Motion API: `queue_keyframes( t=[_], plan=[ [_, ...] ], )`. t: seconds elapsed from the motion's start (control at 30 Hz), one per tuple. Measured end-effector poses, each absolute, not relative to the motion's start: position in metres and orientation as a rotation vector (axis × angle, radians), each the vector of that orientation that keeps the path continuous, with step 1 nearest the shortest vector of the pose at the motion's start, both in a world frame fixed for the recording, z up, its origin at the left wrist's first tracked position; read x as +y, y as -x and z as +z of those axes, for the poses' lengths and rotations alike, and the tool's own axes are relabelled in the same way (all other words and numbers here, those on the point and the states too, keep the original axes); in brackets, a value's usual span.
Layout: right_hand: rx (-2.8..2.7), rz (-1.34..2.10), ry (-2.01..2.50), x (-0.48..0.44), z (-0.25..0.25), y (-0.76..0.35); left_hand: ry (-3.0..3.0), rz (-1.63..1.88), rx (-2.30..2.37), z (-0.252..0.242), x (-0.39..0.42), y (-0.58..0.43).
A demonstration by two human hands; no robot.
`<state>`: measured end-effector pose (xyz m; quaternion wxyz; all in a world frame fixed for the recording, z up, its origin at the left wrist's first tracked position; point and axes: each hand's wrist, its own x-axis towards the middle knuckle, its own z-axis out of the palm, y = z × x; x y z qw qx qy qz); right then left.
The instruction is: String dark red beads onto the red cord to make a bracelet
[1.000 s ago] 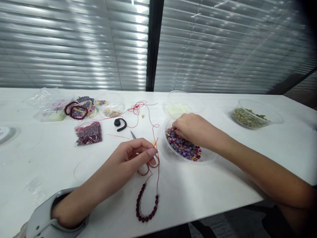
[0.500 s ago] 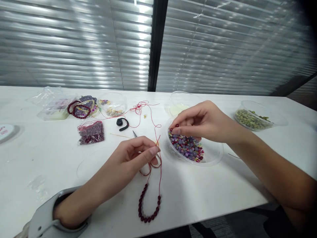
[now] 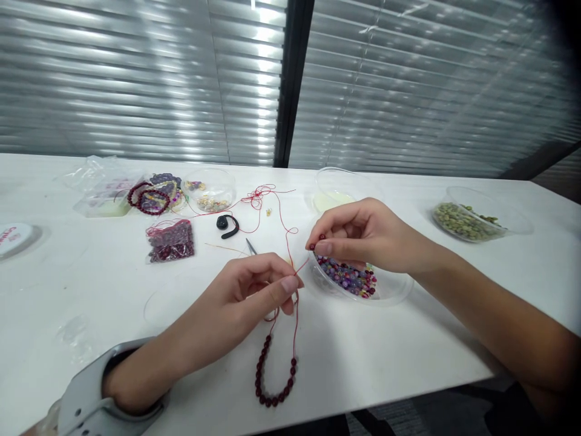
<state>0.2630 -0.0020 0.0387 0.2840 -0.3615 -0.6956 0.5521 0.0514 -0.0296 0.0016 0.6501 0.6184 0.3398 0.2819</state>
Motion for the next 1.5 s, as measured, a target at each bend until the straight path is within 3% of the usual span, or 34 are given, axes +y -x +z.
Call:
queue_keyframes(
  t=[0.73, 1.5],
  plan=[
    [-1.599, 1.976, 0.949, -0.005, 0.036, -0.256, -1.425, 0.608, 0.799, 0.005, -0.029, -0.052],
    [-1.699, 1.81, 1.042, -0.006, 0.034, -0.256, -1.389, 0.636, 0.901, 0.005, -0.029, -0.053]
  ],
)
